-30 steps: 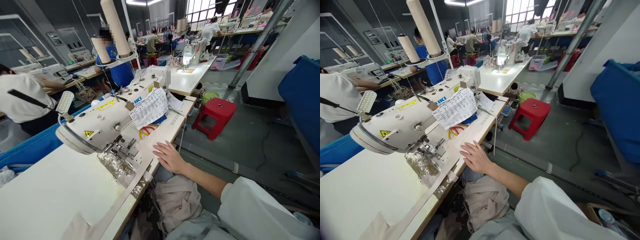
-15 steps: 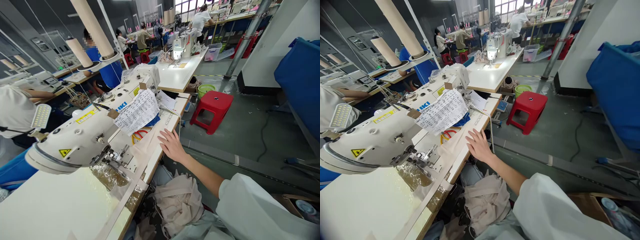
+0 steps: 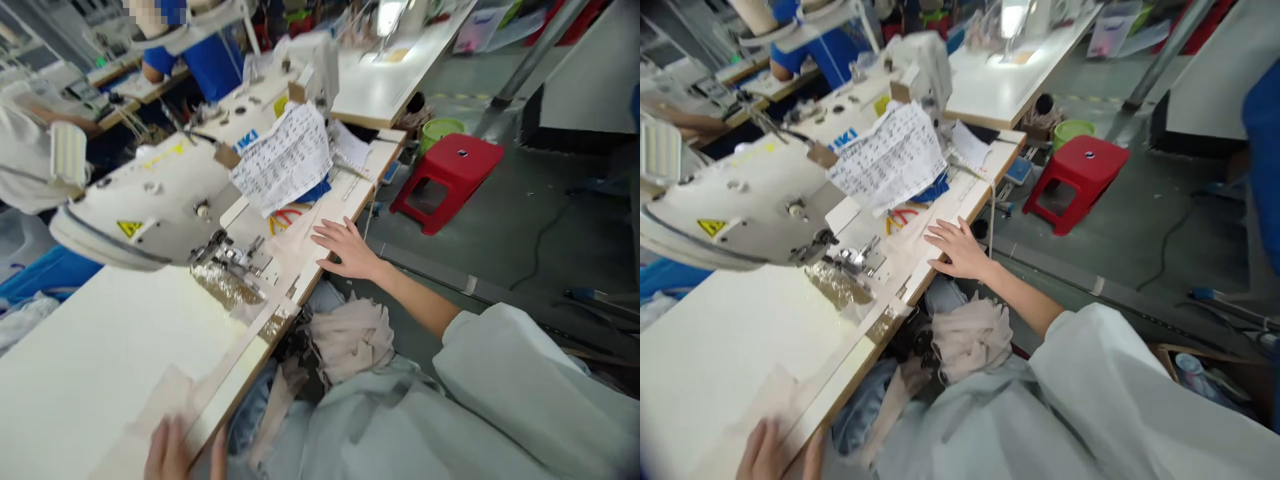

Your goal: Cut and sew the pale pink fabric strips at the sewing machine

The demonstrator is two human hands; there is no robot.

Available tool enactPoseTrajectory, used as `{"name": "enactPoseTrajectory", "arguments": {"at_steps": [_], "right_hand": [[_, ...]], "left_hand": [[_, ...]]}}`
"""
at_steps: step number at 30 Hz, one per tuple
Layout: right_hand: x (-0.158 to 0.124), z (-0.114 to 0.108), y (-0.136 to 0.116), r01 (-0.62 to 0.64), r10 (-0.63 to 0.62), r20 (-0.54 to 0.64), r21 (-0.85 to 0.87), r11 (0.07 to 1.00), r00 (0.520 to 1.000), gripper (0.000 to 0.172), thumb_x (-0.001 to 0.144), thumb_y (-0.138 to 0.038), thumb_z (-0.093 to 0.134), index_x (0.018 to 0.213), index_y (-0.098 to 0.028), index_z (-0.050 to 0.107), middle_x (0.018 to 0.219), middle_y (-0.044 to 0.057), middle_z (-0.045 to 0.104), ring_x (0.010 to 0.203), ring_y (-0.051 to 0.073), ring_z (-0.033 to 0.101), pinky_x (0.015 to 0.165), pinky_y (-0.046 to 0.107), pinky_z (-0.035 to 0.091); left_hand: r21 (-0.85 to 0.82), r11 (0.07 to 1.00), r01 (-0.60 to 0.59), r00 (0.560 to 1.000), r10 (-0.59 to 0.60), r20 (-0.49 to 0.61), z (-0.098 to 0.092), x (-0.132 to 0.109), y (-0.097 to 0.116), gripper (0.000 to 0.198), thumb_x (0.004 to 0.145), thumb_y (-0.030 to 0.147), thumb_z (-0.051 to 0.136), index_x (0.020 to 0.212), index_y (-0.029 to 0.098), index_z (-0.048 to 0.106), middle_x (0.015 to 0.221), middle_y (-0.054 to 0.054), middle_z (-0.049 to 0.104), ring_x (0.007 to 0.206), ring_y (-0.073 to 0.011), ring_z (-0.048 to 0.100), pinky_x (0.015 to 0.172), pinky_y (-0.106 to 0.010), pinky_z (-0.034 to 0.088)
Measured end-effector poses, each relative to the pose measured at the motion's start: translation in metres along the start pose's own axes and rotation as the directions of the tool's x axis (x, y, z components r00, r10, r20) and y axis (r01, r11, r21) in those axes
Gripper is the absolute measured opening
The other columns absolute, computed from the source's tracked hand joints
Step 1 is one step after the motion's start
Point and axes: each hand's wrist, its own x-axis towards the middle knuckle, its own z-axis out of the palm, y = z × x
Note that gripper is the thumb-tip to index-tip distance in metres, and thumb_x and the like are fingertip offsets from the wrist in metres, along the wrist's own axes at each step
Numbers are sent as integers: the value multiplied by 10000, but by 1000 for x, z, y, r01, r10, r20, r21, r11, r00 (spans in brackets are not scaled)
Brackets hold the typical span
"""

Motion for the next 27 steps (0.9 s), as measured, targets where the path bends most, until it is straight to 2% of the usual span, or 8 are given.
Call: {"name": "enactPoseTrajectory", "arguments": {"at_steps": [2, 5, 9, 12, 15, 18, 24, 27], "right_hand": [[-8, -1, -7, 111, -114, 48, 69, 991, 992, 453, 1041, -503, 432, 1359, -204, 554, 1406, 98, 510, 1356, 305, 378, 1201, 596, 110], [-24, 0, -24, 72, -66, -50, 126, 989, 997, 364, 1061, -340, 329, 1111, -219, 669, 1095, 91, 628, 1107, 253, 544, 1152, 537, 284], [-51, 14, -57, 115, -101, -73, 222, 968, 992, 357, 1052, -264, 323, 1012, -223, 676, 971, 77, 627, 981, 240, 556, 1064, 489, 385], [-75, 36, -72, 149, -203, 166, 291, 945, 965, 346, 1065, -292, 330, 1103, -217, 665, 1057, 84, 633, 1018, 238, 557, 1080, 474, 353], [-100, 60, -69, 7, -90, 438, 187, 982, 894, 295, 1036, -312, 427, 1181, -178, 647, 1129, 121, 623, 1018, 257, 561, 968, 413, 409], [-122, 75, -57, -99, 57, 504, 58, 993, 862, 268, 999, -304, 499, 1105, -124, 667, 999, 147, 637, 917, 274, 570, 829, 378, 418], [-129, 72, -47, -84, 27, 467, 102, 991, 884, 303, 1013, -242, 399, 857, -156, 644, 828, 104, 616, 826, 258, 557, 802, 389, 398], [-118, 55, -47, -87, 13, 423, 155, 984, 906, 326, 1034, -276, 325, 911, -160, 603, 888, 114, 608, 865, 260, 564, 792, 386, 440]], "left_hand": [[23, 989, -148, 989, 149, -20, 5, -15, -7, 525, 817, 478, 691, 1270, 218, 626, 1213, -156, 642, 1120, -365, 618, 916, -525, 530], [125, 962, -242, 947, 262, -186, 10, -39, -24, 191, 872, 315, 649, 1013, 201, 707, 879, -91, 696, 779, -242, 662, 718, -387, 534], [219, 973, 67, 946, 8, -324, 8, -90, -65, 188, 855, 338, 624, 923, 176, 690, 766, -84, 678, 743, -259, 648, 721, -406, 534], [188, 916, 354, 932, -328, -155, 15, -132, -100, 331, 862, 430, 528, 977, 159, 680, 815, -107, 685, 811, -319, 666, 756, -479, 548], [117, 848, 517, 834, -530, 154, 33, -161, -118, 436, 788, 489, 524, 1029, 149, 654, 915, -148, 710, 858, -372, 684, 725, -519, 568], [80, 830, 552, 808, -556, 192, 53, -167, -102, 526, 802, 536, 507, 1106, 125, 632, 1093, -202, 689, 1015, -388, 663, 802, -525, 571], [-198, 911, 361, 931, -364, 22, 77, -124, -13, 398, 914, 442, 485, 1179, 179, 621, 1239, -157, 626, 1203, -305, 571, 975, -473, 512], [-455, 763, 459, 878, -312, 363, 99, -91, 30, 357, 912, 437, 490, 1101, 181, 652, 1137, -140, 668, 1125, -284, 603, 1032, -484, 464]]}}
